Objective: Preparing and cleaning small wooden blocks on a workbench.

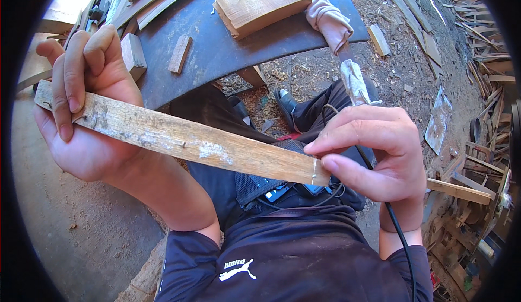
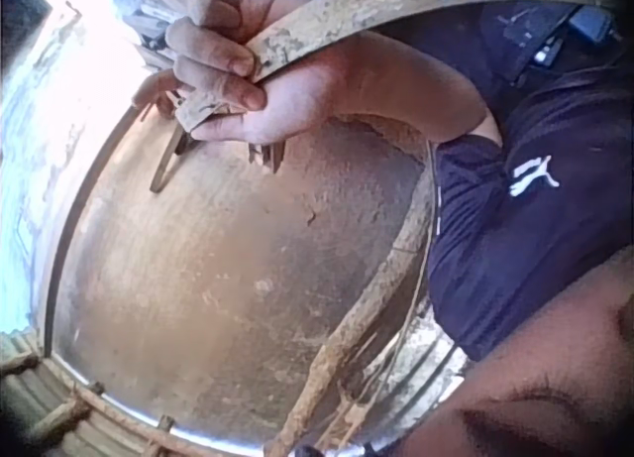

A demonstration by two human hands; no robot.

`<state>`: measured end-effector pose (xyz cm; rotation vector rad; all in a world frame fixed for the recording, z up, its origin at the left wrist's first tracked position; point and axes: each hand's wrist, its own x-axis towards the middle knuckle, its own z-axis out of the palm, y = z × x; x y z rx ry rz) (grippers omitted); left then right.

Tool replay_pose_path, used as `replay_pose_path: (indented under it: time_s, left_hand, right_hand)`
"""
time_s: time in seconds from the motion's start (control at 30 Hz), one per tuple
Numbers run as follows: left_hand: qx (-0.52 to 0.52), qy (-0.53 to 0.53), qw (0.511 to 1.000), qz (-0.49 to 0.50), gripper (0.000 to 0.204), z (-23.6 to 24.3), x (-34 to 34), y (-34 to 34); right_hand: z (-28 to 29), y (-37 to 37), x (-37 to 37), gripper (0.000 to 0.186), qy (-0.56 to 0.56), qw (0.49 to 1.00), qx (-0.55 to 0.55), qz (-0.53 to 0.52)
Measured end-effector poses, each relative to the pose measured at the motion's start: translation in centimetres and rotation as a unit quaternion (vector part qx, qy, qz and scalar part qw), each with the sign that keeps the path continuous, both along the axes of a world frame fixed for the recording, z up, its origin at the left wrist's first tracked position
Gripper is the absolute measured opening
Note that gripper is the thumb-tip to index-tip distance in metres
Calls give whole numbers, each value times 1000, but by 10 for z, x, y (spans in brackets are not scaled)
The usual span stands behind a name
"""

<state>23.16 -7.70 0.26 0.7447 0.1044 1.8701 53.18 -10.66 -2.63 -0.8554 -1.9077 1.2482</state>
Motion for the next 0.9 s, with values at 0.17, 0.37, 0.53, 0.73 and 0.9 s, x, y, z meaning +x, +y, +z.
replay_pose_path:
  time_s: [0.17, 0.37, 0.53, 0.73, 0.9]
  left_hand:
    - [20, -1, 1000, 2, 44, 0, 5, -1]
    - [58, -35, 995, -66, 61, -5, 18, 0]
    - [83, -27, 993, -83, 61, 2, 19, -2]
    - [104, 14, 993, -45, 58, 7, 21, 3]
    - [182, 186, 965, 29, 57, 3, 39, 26]
  right_hand:
    - [3, 0, 1, 23, 6, 994, -109, 26]
    - [4, 1, 8, 23, 14, 949, -296, 105]
    - [5, 8, 5, 21, 5, 928, -346, 141]
    - [-10, 26, 13, 8, -11, 974, 60, -216]
    - [-4, 60, 7, 46, -226, 932, -17, -284]
